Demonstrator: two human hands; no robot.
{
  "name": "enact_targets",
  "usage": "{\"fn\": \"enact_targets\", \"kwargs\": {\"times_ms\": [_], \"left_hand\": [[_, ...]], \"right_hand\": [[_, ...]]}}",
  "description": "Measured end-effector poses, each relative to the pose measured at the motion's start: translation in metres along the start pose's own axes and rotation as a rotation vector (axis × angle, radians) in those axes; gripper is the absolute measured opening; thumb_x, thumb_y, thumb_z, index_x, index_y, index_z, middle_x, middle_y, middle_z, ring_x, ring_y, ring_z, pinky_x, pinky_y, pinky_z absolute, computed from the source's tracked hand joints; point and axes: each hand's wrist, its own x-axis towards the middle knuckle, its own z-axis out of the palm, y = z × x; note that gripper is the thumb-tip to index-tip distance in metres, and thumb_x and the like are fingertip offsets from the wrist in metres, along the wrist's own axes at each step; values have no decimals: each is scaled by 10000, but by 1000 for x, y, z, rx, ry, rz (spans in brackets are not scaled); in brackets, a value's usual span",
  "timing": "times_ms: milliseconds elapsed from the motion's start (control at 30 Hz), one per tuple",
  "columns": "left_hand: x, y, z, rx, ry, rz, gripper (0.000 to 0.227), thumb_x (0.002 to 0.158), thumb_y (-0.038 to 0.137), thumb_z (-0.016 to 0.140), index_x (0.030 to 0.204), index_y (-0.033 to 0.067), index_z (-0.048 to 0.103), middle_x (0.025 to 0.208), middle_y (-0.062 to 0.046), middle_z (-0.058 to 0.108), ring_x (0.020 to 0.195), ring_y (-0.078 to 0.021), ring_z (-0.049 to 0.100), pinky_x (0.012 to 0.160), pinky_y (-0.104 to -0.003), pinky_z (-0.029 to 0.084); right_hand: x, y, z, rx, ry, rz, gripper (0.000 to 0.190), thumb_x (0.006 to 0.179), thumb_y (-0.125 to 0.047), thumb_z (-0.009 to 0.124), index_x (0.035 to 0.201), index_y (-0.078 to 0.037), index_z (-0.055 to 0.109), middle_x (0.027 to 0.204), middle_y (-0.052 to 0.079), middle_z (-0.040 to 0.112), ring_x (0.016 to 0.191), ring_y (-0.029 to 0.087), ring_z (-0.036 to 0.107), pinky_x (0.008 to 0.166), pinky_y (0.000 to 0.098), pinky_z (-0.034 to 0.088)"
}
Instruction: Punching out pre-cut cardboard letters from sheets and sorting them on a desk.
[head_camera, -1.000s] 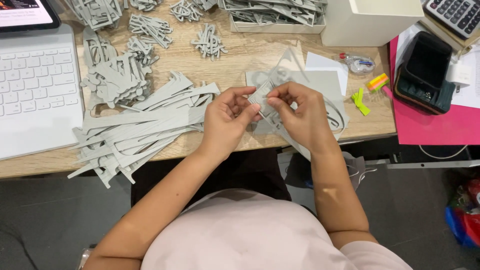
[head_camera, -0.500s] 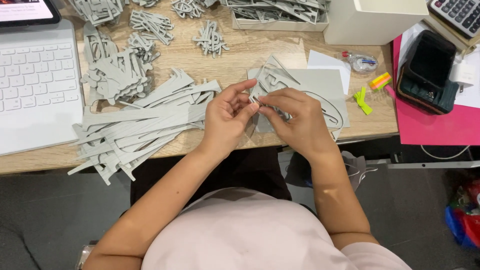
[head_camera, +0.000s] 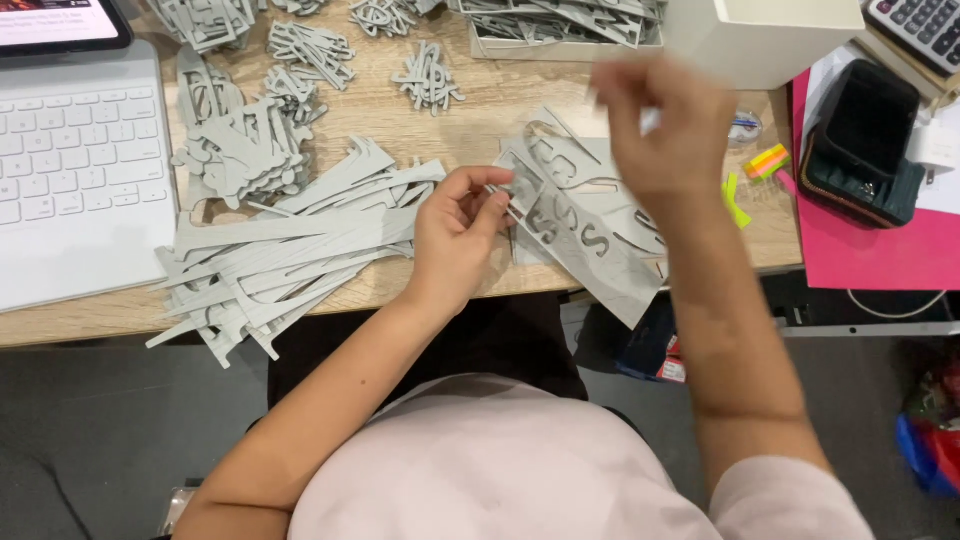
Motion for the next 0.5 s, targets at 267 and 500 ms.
{"fn": "enact_targets", "kwargs": {"times_ms": [267, 500], "left_hand": [[-1, -6, 2, -109, 36, 61, 328, 850, -93, 753, 1161, -7, 695, 917, -21, 596, 803, -75, 692, 745, -211, 632], [3, -16, -2, -102, 23, 12, 355, 835, -93, 772, 1167, 15, 709, 928, -22, 630, 806, -70, 699, 717, -202, 618]], "right_hand": [[45, 13, -6, -122, 112, -490, 96, 1058, 9, 730, 974, -26, 699, 804, 112, 683, 688, 281, 661, 665, 404, 478], [13, -25, 0, 40, -212, -386, 83, 957, 72, 705, 960, -8, 723, 843, 174, 689, 702, 343, 674, 670, 430, 540]]}}
